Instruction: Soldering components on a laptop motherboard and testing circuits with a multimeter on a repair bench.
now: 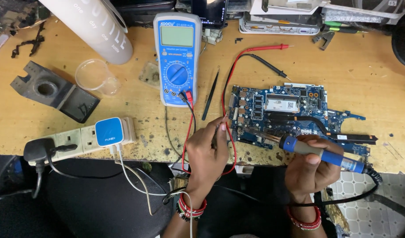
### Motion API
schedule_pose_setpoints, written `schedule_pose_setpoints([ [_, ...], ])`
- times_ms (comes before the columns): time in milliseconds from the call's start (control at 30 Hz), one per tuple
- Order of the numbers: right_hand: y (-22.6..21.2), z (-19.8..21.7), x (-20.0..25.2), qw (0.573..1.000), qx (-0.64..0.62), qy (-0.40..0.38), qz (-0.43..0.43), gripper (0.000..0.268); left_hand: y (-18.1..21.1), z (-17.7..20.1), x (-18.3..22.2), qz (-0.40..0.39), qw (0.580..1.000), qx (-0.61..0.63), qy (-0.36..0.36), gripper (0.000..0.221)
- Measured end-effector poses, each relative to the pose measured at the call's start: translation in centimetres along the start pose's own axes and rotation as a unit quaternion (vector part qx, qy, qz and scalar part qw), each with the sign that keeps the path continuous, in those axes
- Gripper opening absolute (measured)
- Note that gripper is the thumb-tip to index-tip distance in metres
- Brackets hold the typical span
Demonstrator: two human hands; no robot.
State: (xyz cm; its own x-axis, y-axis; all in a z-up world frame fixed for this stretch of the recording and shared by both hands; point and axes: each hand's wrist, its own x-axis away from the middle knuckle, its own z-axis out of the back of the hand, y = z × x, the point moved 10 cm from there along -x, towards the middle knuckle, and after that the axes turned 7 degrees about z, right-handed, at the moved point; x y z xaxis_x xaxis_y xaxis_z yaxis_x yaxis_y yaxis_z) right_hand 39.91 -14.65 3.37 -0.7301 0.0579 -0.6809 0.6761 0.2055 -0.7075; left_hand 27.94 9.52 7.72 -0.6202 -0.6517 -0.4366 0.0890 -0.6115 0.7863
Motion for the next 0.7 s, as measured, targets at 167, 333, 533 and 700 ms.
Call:
schedule_pose_setpoints([
  [167, 0.10, 0.32, 0.13, 1.000, 0.013, 0.019, -0.006, 0.046, 0.02, -0.04, -0.01, -0.002, 1.000, -0.001, 0.000, 0.027],
  [333, 0.16, 0.53, 0.27, 0.999, 0.019, 0.029, 0.005, 0.044, 0.18, 0.06, -0.08, -0.001, 1.000, 0.004, -0.003, 0.027],
  [533, -0.26, 0.64, 0.07, 0.998, 0.037, 0.038, 0.023, 0.044, 0.31, 0.46, -0.26, 0.016, 0.999, 0.031, 0.000, 0.031],
  [700, -0.52, 1.01, 0.21, 0.996, 0.040, 0.074, 0.019, 0.052, 0.09, 0.79, -0.12, 0.014, 0.998, 0.057, 0.020, 0.025],
])
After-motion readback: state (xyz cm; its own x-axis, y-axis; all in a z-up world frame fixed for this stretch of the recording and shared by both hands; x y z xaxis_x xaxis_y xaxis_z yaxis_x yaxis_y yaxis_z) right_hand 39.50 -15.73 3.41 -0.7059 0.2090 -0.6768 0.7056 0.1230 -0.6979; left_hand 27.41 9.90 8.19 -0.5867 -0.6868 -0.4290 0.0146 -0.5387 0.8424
